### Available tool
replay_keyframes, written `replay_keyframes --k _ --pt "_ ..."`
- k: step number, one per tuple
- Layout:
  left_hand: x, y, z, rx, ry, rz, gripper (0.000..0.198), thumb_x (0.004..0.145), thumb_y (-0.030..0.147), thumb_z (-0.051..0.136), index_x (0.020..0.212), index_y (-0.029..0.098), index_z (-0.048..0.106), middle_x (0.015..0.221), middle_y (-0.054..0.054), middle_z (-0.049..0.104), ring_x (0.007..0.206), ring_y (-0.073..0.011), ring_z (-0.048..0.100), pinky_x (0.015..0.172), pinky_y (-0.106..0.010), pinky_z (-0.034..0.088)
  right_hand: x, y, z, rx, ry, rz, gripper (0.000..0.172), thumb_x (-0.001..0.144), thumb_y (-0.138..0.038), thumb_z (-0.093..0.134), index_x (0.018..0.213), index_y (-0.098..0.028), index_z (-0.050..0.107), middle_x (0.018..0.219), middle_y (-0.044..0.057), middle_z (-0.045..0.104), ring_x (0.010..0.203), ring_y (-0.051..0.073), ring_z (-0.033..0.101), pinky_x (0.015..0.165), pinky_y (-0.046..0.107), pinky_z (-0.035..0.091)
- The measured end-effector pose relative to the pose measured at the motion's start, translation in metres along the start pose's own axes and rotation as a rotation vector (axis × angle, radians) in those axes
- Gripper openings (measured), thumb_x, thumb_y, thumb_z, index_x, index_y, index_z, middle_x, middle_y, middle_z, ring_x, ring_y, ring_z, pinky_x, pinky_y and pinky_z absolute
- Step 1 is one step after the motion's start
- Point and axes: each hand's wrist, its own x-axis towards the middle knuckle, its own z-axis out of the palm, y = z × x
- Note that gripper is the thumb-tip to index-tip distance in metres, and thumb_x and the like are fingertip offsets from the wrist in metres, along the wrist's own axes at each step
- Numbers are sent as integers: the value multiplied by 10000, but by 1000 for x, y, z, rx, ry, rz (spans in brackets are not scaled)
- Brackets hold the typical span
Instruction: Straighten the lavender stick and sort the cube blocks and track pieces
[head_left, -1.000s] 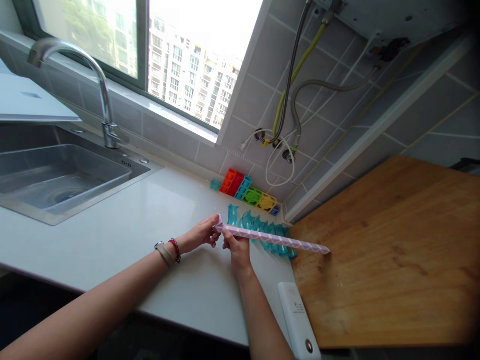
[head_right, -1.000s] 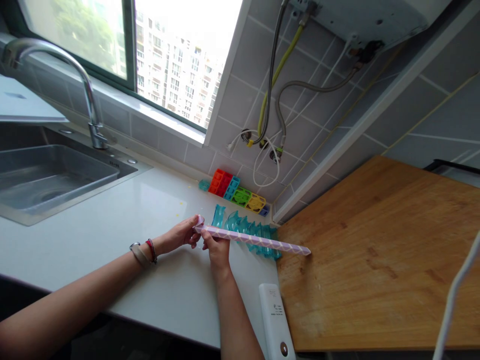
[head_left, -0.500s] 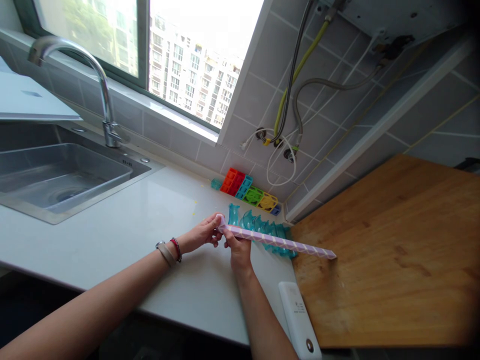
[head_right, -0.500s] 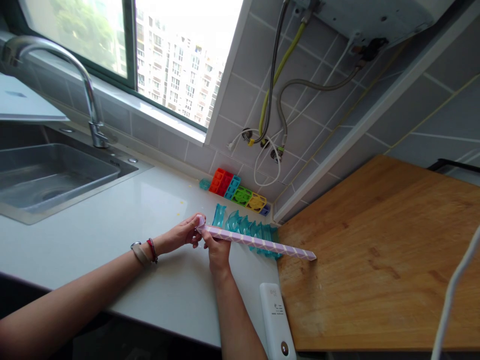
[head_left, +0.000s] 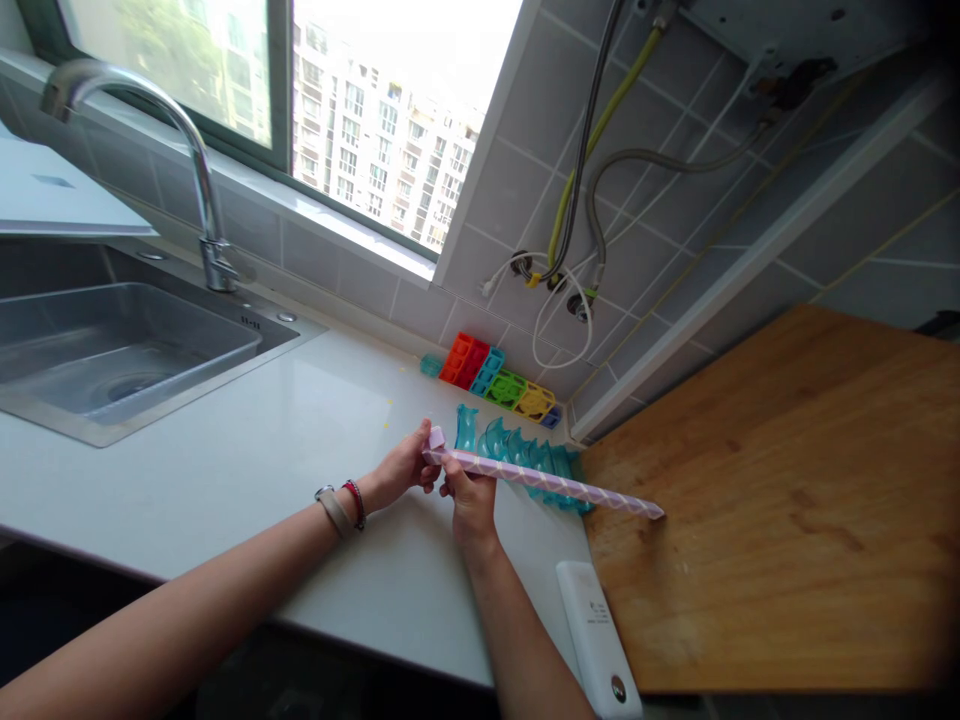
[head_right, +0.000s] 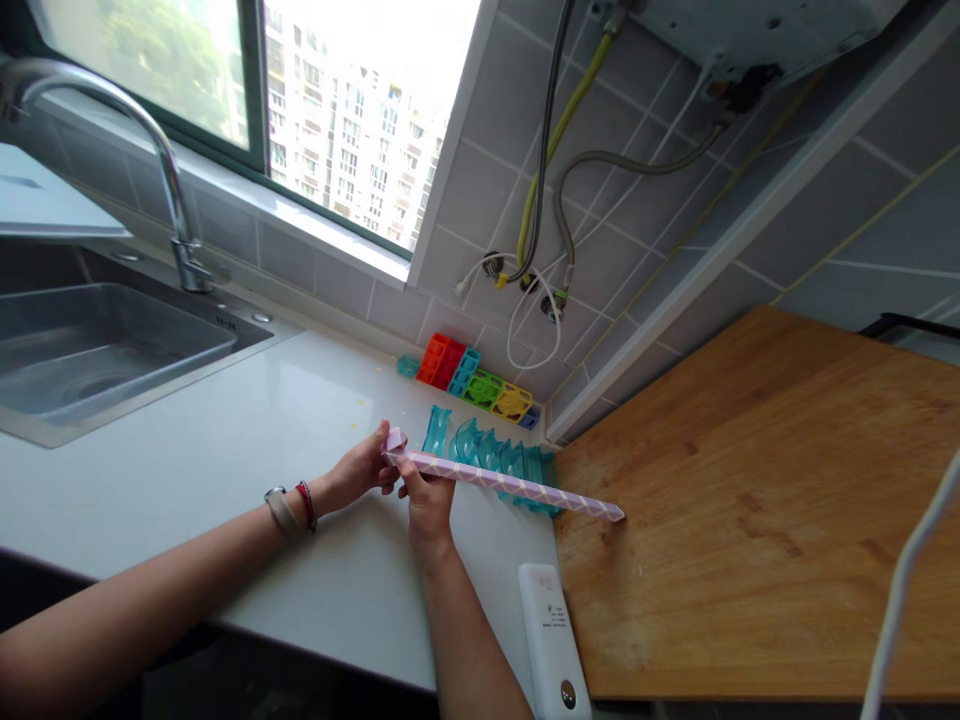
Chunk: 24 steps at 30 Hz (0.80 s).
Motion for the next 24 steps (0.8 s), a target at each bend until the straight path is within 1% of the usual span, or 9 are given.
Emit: replay_keyframes --k 2,4,8,12,15,17,18,22,24 --pt "1 -1 0 -68 39 -59 652 890 830 351 771 207 503 435 76 341 382 -117 397 404 -224 411 0 4 -1 -30 -13 13 326 774 -434 793 904 -139 742 680 26 693 520 119 549 467 239 410" --pt "2 -1 -1 -120 97 -97 651 882 835 353 744 215 495 399 85 298 343 -106 325 373 -213 369 0 7 -2 -76 -39 7 364 746 -448 811 928 -141 741 698 27 693 537 128 558 479 247 432" --pt "2 -2 -2 -164 162 -171 644 876 832 373 737 217 504 382 90 275 326 -87 229 339 -187 285 -3 9 -5 -147 -53 -9 333 733 -409 831 932 -157 739 720 13 681 554 119 542 520 253 468" --pt "-1 1 -2 -190 104 -298 598 866 800 465 751 214 515 392 82 322 329 -82 226 342 -171 232 -5 7 -6 -135 -83 3 336 717 -375 844 965 -172 743 804 25 703 591 123 556 557 261 500" --pt "-3 4 -2 -192 78 -354 610 824 823 506 753 217 515 387 78 328 328 -107 316 353 -169 223 -3 7 -8 -118 -113 24 360 716 -381 842 995 -174 746 841 37 719 590 123 559 552 262 498" --pt "-2 4 -2 -162 91 -340 625 808 841 502 758 218 523 381 73 338 330 -129 366 353 -178 237 -2 7 -8 -126 -121 32 370 719 -389 837 1007 -173 750 842 39 722 580 121 553 537 259 487" --pt "-1 3 -2 -139 107 -311 628 810 843 495 759 218 529 378 74 338 324 -129 363 350 -185 248 -2 7 -8 -135 -115 29 367 720 -391 836 1002 -172 753 837 38 721 577 119 550 532 258 481" --pt "5 -5 -2 -69 204 -128 641 853 837 424 745 215 540 361 91 303 297 -106 290 349 -215 310 -1 7 -4 -155 -43 -10 312 735 -395 827 926 -162 744 740 18 691 550 111 528 507 246 444" --pt "7 -8 -2 -51 240 -54 664 861 846 388 723 213 534 359 80 324 306 -117 340 360 -226 343 -2 6 0 -111 -27 -20 293 758 -406 807 893 -158 727 684 12 674 555 126 552 490 245 422"
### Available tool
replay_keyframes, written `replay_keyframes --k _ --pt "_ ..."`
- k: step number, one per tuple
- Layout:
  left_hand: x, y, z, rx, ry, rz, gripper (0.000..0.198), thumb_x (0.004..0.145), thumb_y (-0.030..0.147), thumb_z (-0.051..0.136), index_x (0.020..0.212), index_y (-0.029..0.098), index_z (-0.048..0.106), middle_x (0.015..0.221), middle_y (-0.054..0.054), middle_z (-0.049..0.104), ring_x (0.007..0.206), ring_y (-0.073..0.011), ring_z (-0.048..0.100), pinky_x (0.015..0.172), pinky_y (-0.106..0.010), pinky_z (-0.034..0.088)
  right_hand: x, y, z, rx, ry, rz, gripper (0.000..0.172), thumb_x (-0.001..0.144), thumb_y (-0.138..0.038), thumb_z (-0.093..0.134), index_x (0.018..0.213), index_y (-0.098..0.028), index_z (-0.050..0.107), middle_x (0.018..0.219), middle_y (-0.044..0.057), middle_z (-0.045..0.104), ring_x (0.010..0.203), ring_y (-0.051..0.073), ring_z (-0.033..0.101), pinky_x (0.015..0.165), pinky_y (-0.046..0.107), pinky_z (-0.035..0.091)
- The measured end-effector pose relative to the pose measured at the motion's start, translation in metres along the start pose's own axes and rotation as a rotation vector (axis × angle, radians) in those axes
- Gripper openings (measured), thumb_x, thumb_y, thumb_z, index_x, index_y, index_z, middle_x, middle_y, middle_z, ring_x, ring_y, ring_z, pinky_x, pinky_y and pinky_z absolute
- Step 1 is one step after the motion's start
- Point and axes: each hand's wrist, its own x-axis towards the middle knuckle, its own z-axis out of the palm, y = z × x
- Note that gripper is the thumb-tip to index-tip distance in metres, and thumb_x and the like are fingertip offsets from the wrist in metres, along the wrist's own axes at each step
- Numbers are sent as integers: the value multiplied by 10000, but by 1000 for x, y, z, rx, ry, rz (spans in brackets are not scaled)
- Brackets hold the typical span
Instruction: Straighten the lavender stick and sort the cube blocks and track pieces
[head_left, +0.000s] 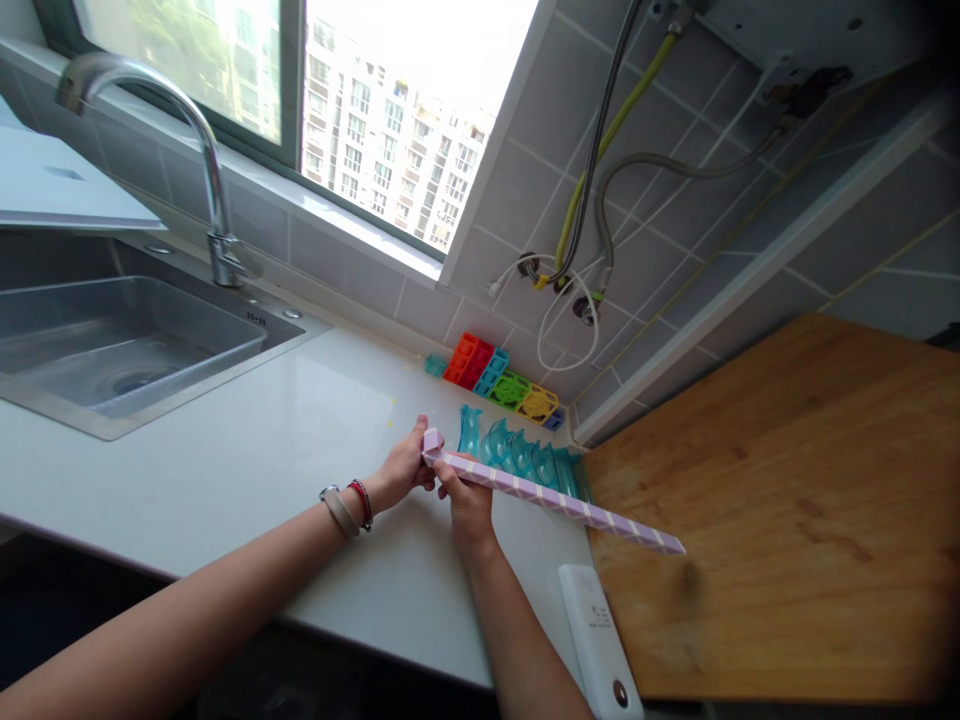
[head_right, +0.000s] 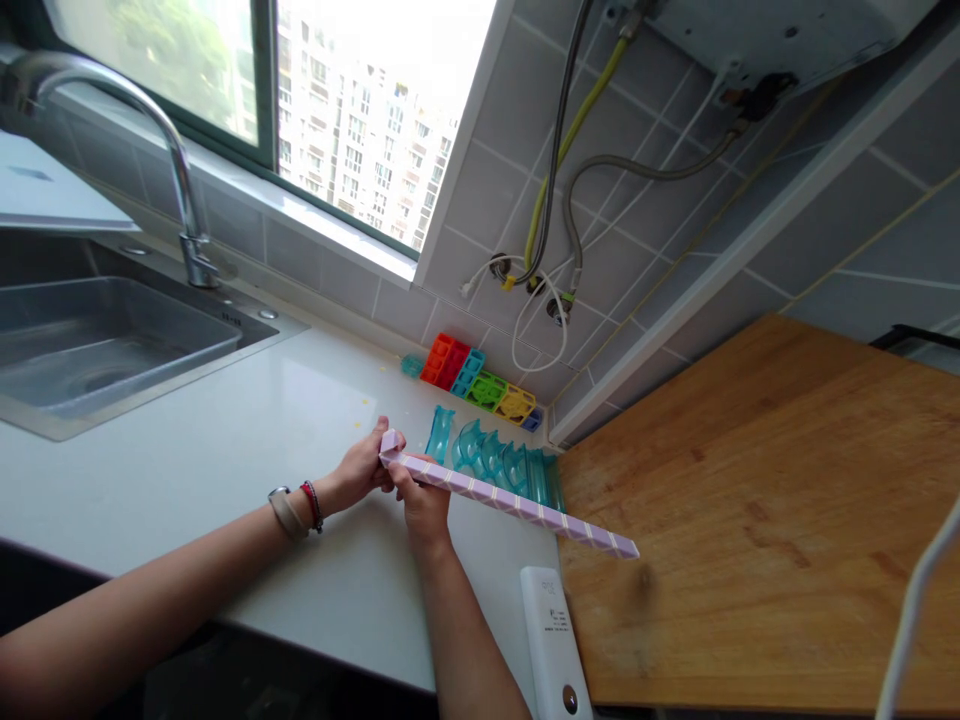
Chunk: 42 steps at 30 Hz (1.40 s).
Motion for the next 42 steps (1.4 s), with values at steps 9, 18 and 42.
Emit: replay_keyframes --k 9,18,42 --pt "-14 4 11 170 113 394 700 886 852 306 719 207 521 445 54 430 356 -118 428 360 -227 326 -7 -14 11 182 -8 31 242 779 -368 789 808 -154 680 619 -23 580 575 117 541 485 230 419" --pt "-35 12 15 480 275 694 663 925 800 318 824 203 588 538 27 479 507 -145 450 519 -263 353 -7 -14 11 217 90 97 332 749 -455 800 777 -172 630 560 -70 445 487 83 386 446 245 455" --pt "-17 10 3 469 237 506 642 950 745 344 689 209 582 496 16 469 485 -154 413 490 -263 298 -1 0 -3 50 -12 32 341 849 -486 740 817 -152 678 593 -27 560 518 104 504 499 237 449"
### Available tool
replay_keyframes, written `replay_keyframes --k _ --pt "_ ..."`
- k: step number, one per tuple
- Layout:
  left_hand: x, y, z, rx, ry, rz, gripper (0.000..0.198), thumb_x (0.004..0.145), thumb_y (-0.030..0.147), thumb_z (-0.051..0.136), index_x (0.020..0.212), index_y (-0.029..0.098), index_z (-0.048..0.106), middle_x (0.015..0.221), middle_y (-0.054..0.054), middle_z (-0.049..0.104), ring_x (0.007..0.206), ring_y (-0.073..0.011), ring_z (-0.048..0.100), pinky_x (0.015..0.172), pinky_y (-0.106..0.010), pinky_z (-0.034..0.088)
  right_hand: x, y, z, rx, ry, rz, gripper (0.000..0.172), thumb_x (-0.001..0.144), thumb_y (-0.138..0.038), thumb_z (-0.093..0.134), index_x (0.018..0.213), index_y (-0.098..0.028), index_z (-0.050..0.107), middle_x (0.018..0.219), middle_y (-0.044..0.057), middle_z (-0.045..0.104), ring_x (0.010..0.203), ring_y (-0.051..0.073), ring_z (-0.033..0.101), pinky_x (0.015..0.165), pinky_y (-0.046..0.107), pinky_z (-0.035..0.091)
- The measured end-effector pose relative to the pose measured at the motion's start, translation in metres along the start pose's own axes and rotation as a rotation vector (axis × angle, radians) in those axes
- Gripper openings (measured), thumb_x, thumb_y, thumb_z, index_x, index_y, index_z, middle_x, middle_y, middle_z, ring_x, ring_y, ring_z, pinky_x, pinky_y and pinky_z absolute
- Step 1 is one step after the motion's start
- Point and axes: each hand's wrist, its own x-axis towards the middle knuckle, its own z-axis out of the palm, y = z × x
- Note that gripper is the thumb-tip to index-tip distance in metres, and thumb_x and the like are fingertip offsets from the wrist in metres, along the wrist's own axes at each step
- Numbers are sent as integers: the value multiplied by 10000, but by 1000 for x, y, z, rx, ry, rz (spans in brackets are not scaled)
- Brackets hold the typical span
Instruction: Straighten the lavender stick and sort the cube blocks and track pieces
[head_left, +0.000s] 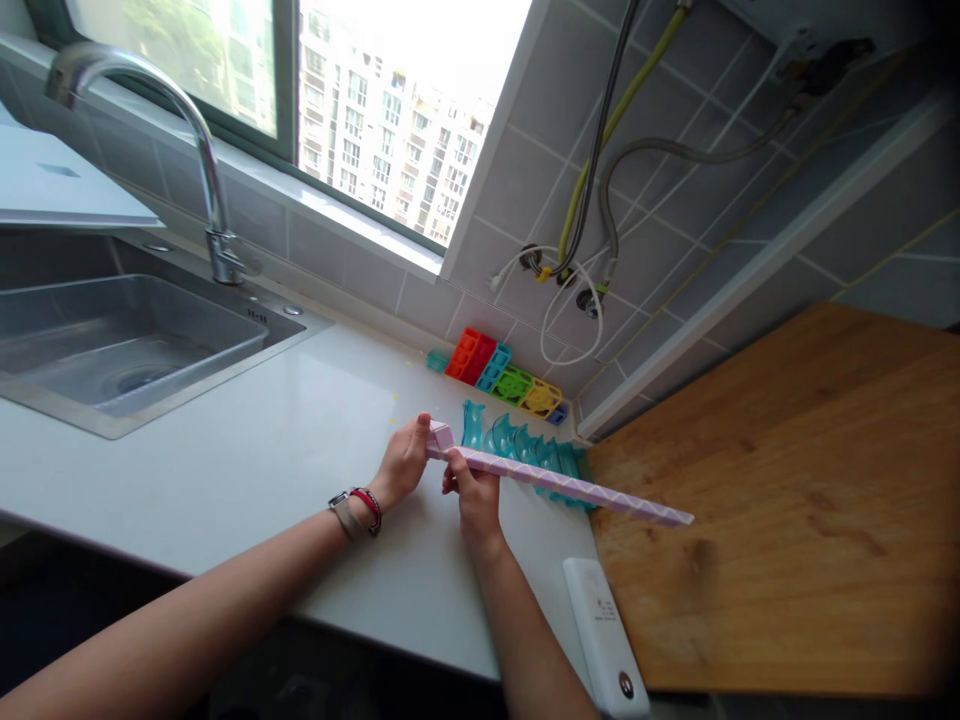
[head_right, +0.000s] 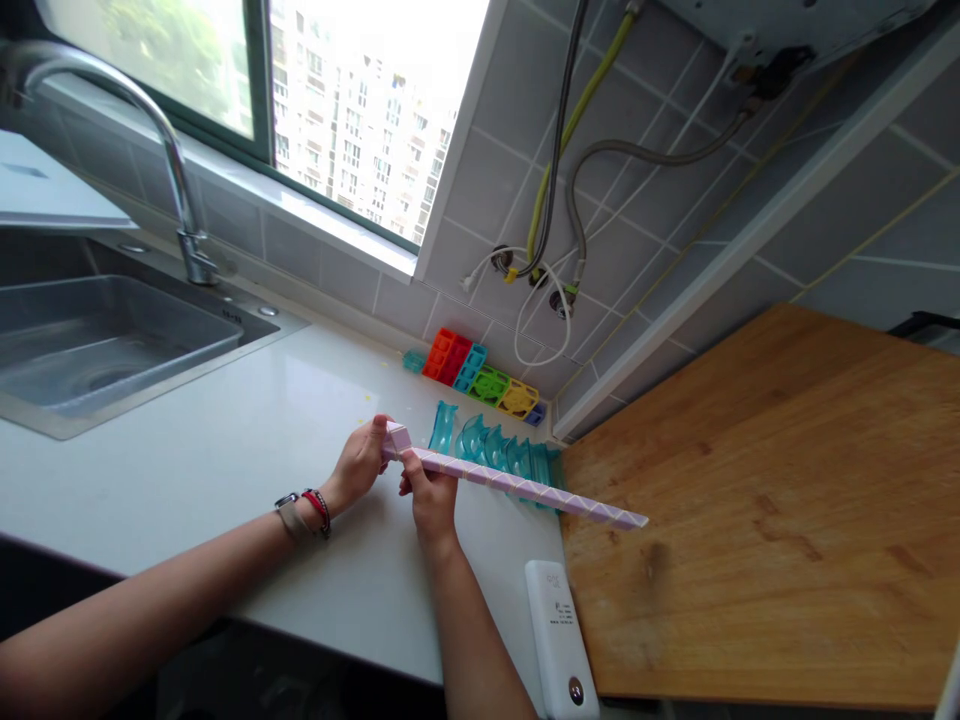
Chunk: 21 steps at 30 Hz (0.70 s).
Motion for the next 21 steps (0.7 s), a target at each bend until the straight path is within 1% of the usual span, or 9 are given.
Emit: replay_keyframes --k 2,5,7,10,13,15,18,21 --pt "2 -1 1 -60 -65 -59 632 944 741 362 672 208 564 471 27 445 451 -141 384 462 -258 273 1 -1 0 3 11 18 341 846 -490 734 843 -153 680 599 -24 570 521 110 514 496 239 467" --pt "4 1 2 -81 -176 -95 587 928 712 446 645 205 535 468 38 439 443 -124 368 457 -247 274 2 -4 -1 16 40 27 352 828 -488 739 928 -156 680 608 -26 591 520 120 538 491 244 492" --pt "6 1 1 -55 -228 -97 544 909 682 518 665 198 552 488 40 459 460 -118 381 472 -237 292 5 -6 -3 30 77 11 362 806 -481 754 954 -164 661 606 -30 601 512 122 548 481 240 494" --pt "8 -1 -1 -5 -277 -97 495 885 654 585 727 185 606 526 40 489 501 -120 410 505 -227 314 9 -5 -7 58 134 -13 365 776 -472 776 939 -181 627 592 -43 598 481 113 534 463 227 477" --pt "11 -4 -4 49 -293 -107 490 867 648 612 727 179 625 537 37 488 526 -128 417 508 -230 301 12 -4 -9 60 159 -14 368 763 -490 783 889 -175 640 558 -47 580 459 107 515 453 223 465" --pt "12 -6 -6 81 -286 -119 519 870 666 591 681 183 602 529 35 470 525 -132 408 500 -238 287 13 -3 -10 42 124 2 380 743 -501 799 844 -154 680 563 -28 595 484 117 539 468 233 486" --pt "14 -9 -8 115 -258 -137 575 883 717 525 637 197 545 515 36 440 504 -131 396 485 -248 284 14 -1 -11 20 38 31 390 683 -483 851 797 -127 736 611 10 647 528 131 582 481 243 518" --pt "14 -11 -8 129 -245 -164 617 877 775 471 626 211 494 489 42 422 461 -122 383 459 -249 279 15 2 -12 33 3 71 378 651 -456 878 786 -122 763 623 18 675 526 124 593 474 230 518"
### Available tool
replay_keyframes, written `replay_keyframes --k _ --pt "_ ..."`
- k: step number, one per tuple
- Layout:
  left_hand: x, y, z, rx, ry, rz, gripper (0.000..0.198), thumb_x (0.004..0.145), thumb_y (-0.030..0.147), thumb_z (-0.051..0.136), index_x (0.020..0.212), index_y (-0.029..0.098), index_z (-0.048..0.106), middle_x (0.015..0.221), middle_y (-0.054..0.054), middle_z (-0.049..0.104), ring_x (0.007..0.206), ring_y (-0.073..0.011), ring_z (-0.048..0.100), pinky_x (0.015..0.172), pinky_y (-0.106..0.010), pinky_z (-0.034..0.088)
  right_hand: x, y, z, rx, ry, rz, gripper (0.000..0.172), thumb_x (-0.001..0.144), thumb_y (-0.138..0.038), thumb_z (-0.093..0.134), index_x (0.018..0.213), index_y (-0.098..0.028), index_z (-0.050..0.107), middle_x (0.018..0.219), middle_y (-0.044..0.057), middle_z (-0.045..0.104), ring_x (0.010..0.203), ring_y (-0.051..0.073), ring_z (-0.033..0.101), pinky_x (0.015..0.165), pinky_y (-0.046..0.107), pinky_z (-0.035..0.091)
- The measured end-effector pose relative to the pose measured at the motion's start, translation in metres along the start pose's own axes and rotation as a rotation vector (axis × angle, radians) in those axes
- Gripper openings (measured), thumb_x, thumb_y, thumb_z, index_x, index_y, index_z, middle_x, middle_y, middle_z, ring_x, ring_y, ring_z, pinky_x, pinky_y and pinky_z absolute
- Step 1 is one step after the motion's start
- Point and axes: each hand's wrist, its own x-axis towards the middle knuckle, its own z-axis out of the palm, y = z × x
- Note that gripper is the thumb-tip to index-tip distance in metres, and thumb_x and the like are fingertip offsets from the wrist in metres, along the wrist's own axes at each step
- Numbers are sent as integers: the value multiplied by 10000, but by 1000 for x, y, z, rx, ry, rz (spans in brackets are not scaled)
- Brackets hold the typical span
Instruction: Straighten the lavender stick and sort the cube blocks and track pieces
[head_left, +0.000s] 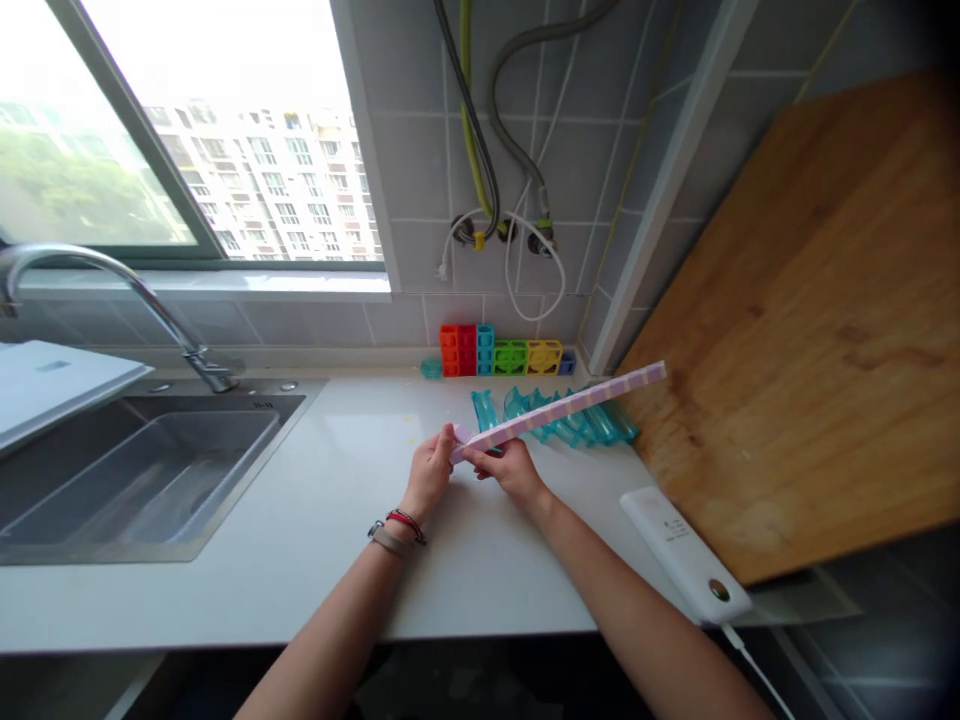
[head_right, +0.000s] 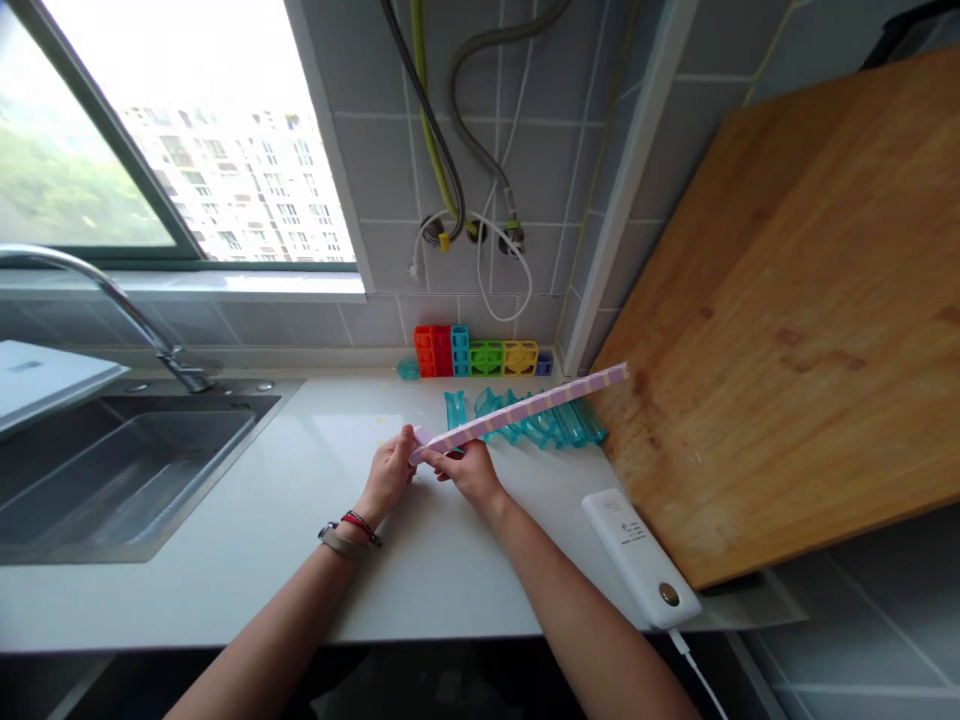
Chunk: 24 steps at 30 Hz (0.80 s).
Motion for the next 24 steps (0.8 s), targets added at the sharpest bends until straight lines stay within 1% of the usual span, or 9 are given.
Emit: replay_keyframes --k 4,8,10,14,17,20,22,24 --pt "0 -1 2 -30 -26 -44 639 857 818 450 632 220 466 445 59 381 412 -108 348 428 -243 269 0 2 0 34 -5 23 360 638 -433 890 774 -123 768 624 13 688 509 113 609 478 215 521" --pt "-2 0 3 -100 -60 -92 623 863 805 467 639 224 443 433 75 343 389 -93 296 401 -232 234 0 1 0 46 -38 32 373 668 -440 872 831 -119 775 694 38 728 572 143 672 500 224 549" --pt "-2 1 3 -136 -62 -97 622 862 799 483 632 223 435 431 75 346 383 -88 290 395 -230 232 0 -1 1 47 -50 31 371 681 -448 862 827 -118 773 697 46 738 581 152 684 502 228 553" --pt "-4 1 5 -219 -65 -82 633 842 806 520 617 222 432 436 69 355 386 -91 329 392 -234 277 -2 -3 3 36 -19 -35 335 692 -444 853 726 -123 759 583 20 695 500 126 624 481 226 522" --pt "-5 2 9 -300 -80 -92 637 829 811 540 625 217 433 450 78 338 388 -82 323 386 -226 292 -4 -4 5 50 7 -77 316 703 -429 849 729 -125 766 569 14 680 496 122 606 490 233 523" --pt "-6 2 13 -386 -84 -110 639 809 824 558 674 211 438 483 94 331 386 -62 295 378 -200 275 -3 -4 6 75 55 -62 319 692 -425 857 752 -122 777 576 14 682 510 129 621 509 241 546" --pt "-7 2 15 -435 -79 -112 642 790 835 570 738 203 468 509 97 366 384 -50 293 377 -185 274 -3 -5 6 90 64 -43 329 679 -428 866 766 -122 783 603 24 703 527 137 642 523 242 559" --pt "-7 2 16 -473 -78 -110 646 778 833 589 795 194 499 533 85 425 390 -49 328 382 -180 294 -2 -6 5 94 51 -33 343 668 -439 871 778 -125 787 633 38 725 553 151 666 535 246 570"
